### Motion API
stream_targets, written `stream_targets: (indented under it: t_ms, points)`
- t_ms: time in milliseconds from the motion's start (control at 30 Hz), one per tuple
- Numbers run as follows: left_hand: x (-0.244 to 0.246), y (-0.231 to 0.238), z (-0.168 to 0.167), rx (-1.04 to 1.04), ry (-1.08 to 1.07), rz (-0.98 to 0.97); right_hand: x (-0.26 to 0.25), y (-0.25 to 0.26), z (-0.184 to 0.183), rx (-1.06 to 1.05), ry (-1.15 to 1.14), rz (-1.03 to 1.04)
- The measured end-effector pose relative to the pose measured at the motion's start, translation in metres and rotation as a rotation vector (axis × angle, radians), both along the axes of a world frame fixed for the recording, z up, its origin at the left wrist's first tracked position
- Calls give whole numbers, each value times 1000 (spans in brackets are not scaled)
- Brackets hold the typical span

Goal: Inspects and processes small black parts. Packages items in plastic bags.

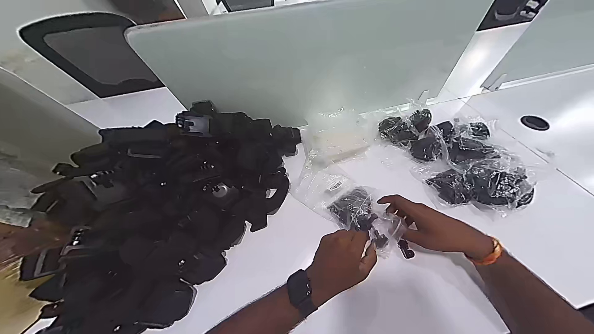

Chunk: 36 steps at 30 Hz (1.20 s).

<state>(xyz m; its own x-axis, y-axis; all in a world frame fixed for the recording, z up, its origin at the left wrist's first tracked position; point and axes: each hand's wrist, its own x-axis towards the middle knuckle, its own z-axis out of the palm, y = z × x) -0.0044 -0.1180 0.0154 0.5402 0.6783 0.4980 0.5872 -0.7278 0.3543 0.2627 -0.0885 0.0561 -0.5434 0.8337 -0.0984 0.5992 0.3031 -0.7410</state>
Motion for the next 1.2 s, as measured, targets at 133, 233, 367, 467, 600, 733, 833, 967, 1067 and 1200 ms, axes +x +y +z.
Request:
stream_targets:
  t_ms: [133,233,367,467,600,733,833,967,1067,1200]
  points:
    - [5,-11,4,-28,-10,-48,26,-13,19,-186,-53,125]
    - [9,-10,1,-26,-7,-22,12,-22,19,-170,-272,123]
    - [10,-5,-6,-51,13,11,-5,-23,10,-14,-321,168]
    - [6,-1,-6,-119,-14,19,-1,-20,4,72,-180,225]
    - [4,3,-7,-158,-55,-3,-3,-22,2,176,66,189]
    - [3,5,-5,-174,-154,-103,-14,-21,-7,342,92,-64]
    - [1,7,-6,-199,-167,-163,-27,-19,-16,375,-28,-231]
    - [-3,4,-3,-162,-106,-116,-33,-12,-25,395,-120,-350]
    - [-5,1,-2,-53,-103,-42,-30,-5,-29,398,-15,-345]
    - [0,-2,2,22,-105,5,-23,7,-29,413,49,-224]
